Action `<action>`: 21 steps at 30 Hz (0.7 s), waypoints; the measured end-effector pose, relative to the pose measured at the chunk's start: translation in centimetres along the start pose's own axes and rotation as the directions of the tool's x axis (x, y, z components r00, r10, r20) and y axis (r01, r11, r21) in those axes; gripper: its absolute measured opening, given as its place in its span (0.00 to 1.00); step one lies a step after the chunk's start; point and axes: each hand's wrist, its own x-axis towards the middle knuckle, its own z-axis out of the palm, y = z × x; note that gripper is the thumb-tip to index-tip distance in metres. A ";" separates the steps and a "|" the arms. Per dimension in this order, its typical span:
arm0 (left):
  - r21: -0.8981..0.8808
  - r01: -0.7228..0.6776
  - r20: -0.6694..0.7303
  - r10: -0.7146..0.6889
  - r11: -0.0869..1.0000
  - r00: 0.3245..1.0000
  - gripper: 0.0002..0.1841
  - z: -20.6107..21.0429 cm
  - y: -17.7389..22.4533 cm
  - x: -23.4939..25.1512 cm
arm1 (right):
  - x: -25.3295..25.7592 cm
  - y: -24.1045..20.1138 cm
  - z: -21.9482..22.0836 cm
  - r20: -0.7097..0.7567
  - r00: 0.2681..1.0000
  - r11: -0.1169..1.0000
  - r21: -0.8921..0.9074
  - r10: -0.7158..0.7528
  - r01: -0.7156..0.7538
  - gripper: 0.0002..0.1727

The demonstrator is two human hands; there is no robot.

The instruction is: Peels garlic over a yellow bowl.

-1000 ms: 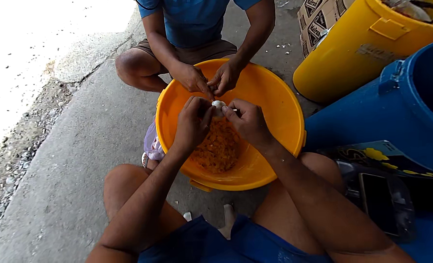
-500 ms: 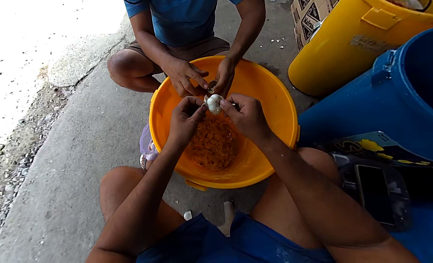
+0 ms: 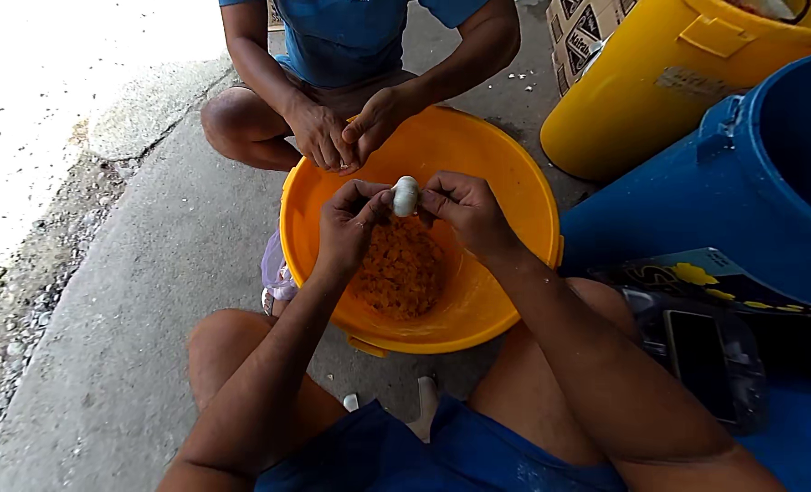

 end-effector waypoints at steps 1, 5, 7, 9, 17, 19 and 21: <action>-0.009 -0.007 0.010 0.007 1.000 1.000 0.03 -0.1 0.1 0.1 | 0.0 0.0 0.0 0.011 1.000 0.998 0.063 0.005 -0.005 0.11; 0.275 -0.095 0.045 0.086 0.957 0.995 0.03 -0.7 0.6 0.7 | 0.1 0.3 0.1 0.044 0.999 0.988 0.151 0.032 -0.038 0.11; 0.507 -0.073 0.025 0.070 0.859 0.997 0.04 -1.7 0.2 1.4 | 0.1 0.3 0.1 0.041 0.998 0.987 0.151 0.053 -0.059 0.12; 0.674 0.015 -0.008 -0.014 0.739 1.000 0.05 -3.0 0.0 1.9 | -0.1 0.0 0.3 0.010 0.995 0.989 0.113 0.095 -0.096 0.14; 0.486 0.224 -0.003 -0.255 0.844 0.967 0.10 -2.0 0.3 0.0 | -0.1 0.4 0.5 -0.149 0.981 0.927 -0.336 0.122 -0.167 0.23; 0.366 0.293 0.011 -0.319 0.883 0.948 0.14 -0.7 1.2 -0.9 | -0.2 0.6 0.9 -0.153 0.986 0.897 -0.423 0.068 -0.128 0.22; 0.256 0.368 0.051 -0.393 0.894 0.918 0.18 0.1 1.3 -1.2 | -0.3 0.6 1.4 -0.141 0.990 0.868 -0.489 0.022 -0.089 0.21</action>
